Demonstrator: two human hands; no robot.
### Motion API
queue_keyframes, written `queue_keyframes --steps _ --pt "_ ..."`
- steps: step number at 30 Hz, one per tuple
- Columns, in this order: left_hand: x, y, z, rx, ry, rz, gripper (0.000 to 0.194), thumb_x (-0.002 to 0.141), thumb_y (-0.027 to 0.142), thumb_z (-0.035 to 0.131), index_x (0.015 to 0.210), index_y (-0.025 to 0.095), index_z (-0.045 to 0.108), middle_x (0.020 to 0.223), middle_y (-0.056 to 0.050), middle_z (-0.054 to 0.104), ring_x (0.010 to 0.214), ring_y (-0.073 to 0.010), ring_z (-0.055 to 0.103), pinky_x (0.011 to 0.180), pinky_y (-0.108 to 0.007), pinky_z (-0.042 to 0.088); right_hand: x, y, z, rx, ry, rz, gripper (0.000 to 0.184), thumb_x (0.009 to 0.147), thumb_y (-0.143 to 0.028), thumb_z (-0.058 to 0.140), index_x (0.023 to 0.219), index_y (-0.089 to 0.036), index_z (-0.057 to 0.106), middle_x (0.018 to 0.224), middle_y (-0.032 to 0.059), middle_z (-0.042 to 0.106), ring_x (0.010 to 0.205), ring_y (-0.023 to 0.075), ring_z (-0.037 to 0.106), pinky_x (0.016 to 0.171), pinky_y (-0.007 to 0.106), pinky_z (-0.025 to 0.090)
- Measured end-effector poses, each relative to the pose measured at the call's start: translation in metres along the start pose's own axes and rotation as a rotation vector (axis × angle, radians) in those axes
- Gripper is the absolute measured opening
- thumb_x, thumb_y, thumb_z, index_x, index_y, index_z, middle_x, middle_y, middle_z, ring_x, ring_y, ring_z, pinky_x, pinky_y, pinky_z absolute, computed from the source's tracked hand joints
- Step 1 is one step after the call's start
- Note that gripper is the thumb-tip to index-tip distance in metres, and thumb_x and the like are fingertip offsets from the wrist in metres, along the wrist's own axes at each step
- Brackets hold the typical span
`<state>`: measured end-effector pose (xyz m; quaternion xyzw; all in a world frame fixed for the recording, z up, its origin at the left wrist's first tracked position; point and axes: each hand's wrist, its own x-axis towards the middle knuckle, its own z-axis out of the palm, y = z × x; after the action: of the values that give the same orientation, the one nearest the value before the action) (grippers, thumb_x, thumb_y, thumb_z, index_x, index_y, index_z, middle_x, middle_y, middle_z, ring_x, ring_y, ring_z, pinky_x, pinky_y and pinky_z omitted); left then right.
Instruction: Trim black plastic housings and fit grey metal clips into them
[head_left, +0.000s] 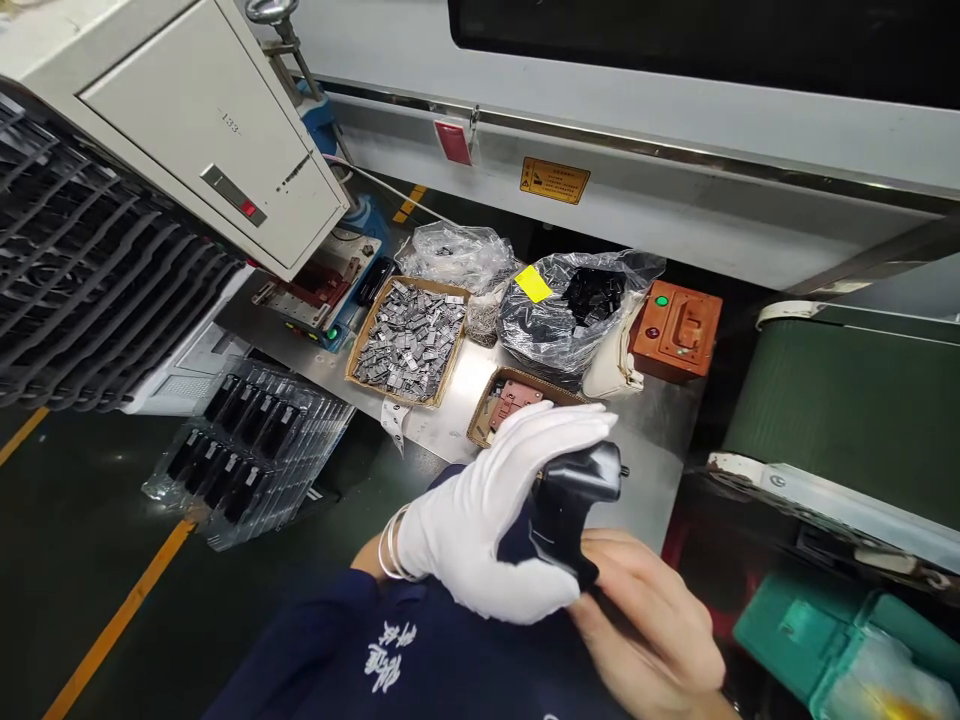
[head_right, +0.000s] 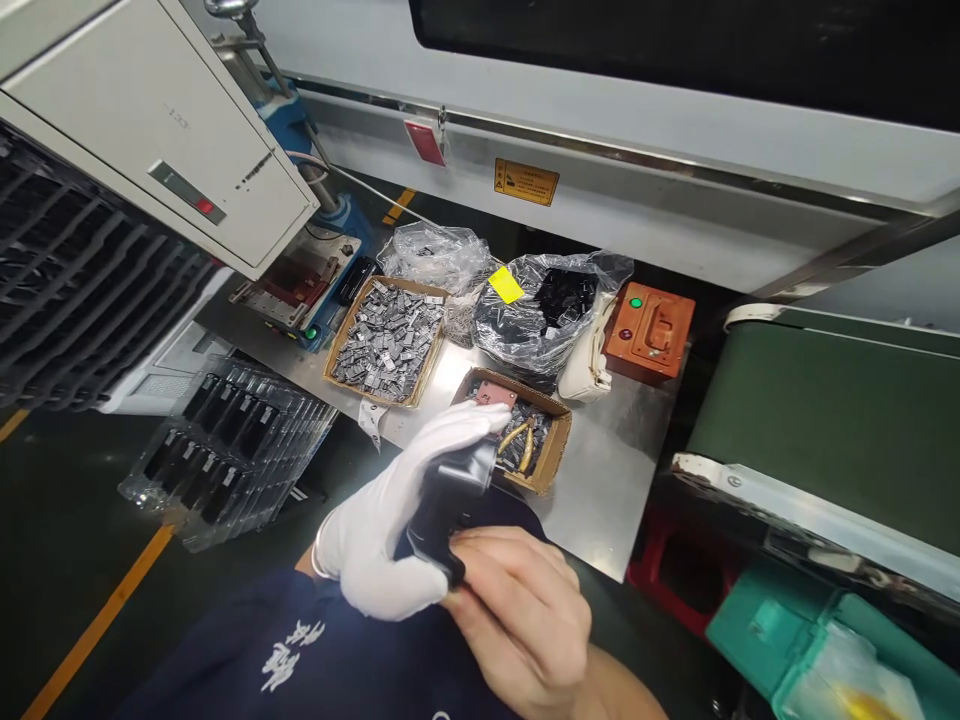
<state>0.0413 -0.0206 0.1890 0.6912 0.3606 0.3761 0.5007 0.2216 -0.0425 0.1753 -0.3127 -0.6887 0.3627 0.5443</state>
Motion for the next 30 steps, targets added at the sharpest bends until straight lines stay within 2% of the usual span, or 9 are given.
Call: queue_keyframes --steps 4,7,9,11,13,18,24,27,30 --pt "-0.002 -0.003 0.000 0.036 0.002 0.051 0.082 0.091 0.038 0.065 0.162 0.031 0.023 0.163 -0.003 0.034 0.149 -0.0361 0.033 0.129 -0.053 0.022 0.000 0.001 0.001 -0.003 0.007 -0.011 0.010 0.095 -0.005 0.060 0.093 -0.009 0.069 0.076 0.0088 0.071 0.072 0.0172 0.073 0.062 0.022 0.062" --pt "-0.002 -0.007 0.002 0.026 -0.013 0.039 0.086 0.089 0.044 0.067 0.161 0.031 0.024 0.159 -0.006 0.038 0.147 -0.0398 0.034 0.128 -0.056 0.021 -0.002 0.002 0.002 -0.007 -0.013 -0.001 0.011 0.092 -0.002 0.060 0.094 -0.010 0.068 0.076 0.0085 0.071 0.070 0.0179 0.073 0.059 0.023 0.061" --pt "-0.001 -0.009 0.007 -0.028 0.056 0.012 0.083 0.087 0.046 0.069 0.159 0.030 0.030 0.154 -0.009 0.043 0.142 -0.0412 0.040 0.124 -0.057 0.027 -0.002 0.002 0.004 -0.018 -0.031 0.003 0.015 0.088 0.001 0.060 0.094 -0.011 0.068 0.077 0.0085 0.071 0.069 0.0183 0.072 0.057 0.024 0.061" --pt "0.000 -0.009 0.013 -0.066 0.147 -0.011 0.076 0.089 0.044 0.069 0.155 0.028 0.035 0.148 -0.011 0.047 0.137 -0.0384 0.046 0.120 -0.055 0.036 -0.001 0.002 0.006 -0.052 -0.023 -0.001 0.017 0.083 0.003 0.060 0.089 -0.011 0.067 0.077 0.0084 0.070 0.067 0.0181 0.071 0.055 0.023 0.060" --pt "0.003 -0.008 0.017 -0.056 0.172 -0.004 0.068 0.093 0.039 0.065 0.154 0.026 0.037 0.146 -0.012 0.048 0.136 -0.0350 0.047 0.118 -0.052 0.040 0.001 0.000 0.010 -0.097 0.025 -0.008 0.018 0.081 0.004 0.060 0.085 -0.012 0.067 0.073 0.0071 0.069 0.063 0.0172 0.069 0.051 0.023 0.058" --pt "0.008 -0.007 0.019 0.012 0.150 0.021 0.050 0.104 0.034 0.043 0.152 0.023 0.040 0.144 -0.009 0.053 0.142 -0.0317 0.042 0.125 -0.053 0.028 0.001 -0.003 0.015 -0.117 0.132 0.000 0.019 0.081 0.003 0.063 0.090 -0.012 0.069 0.070 0.0050 0.069 0.058 0.0156 0.066 0.050 0.023 0.058" --pt "0.009 -0.011 0.020 0.071 0.110 0.070 0.076 0.084 0.028 0.058 0.155 0.017 0.031 0.151 -0.017 0.043 0.143 -0.0356 0.040 0.122 -0.056 0.032 -0.009 0.000 0.010 -0.160 0.127 0.048 0.017 0.084 0.000 0.061 0.094 -0.011 0.068 0.075 0.0064 0.068 0.066 0.0164 0.067 0.055 0.023 0.057" --pt "0.009 -0.008 0.019 0.083 0.092 0.042 0.068 0.088 0.030 0.055 0.152 0.018 0.034 0.151 -0.016 0.044 0.144 -0.0357 0.038 0.124 -0.057 0.026 -0.008 0.000 0.010 -0.143 0.135 0.051 0.016 0.083 0.000 0.062 0.093 -0.012 0.068 0.074 0.0055 0.068 0.064 0.0155 0.066 0.053 0.022 0.056" --pt "0.011 -0.006 0.019 0.065 0.105 0.007 0.054 0.096 0.030 0.048 0.148 0.019 0.039 0.148 -0.014 0.050 0.142 -0.0336 0.042 0.124 -0.055 0.027 -0.007 0.000 0.011 -0.127 0.158 0.062 0.021 0.081 0.002 0.064 0.095 -0.013 0.069 0.075 0.0049 0.068 0.062 0.0156 0.065 0.052 0.023 0.055"
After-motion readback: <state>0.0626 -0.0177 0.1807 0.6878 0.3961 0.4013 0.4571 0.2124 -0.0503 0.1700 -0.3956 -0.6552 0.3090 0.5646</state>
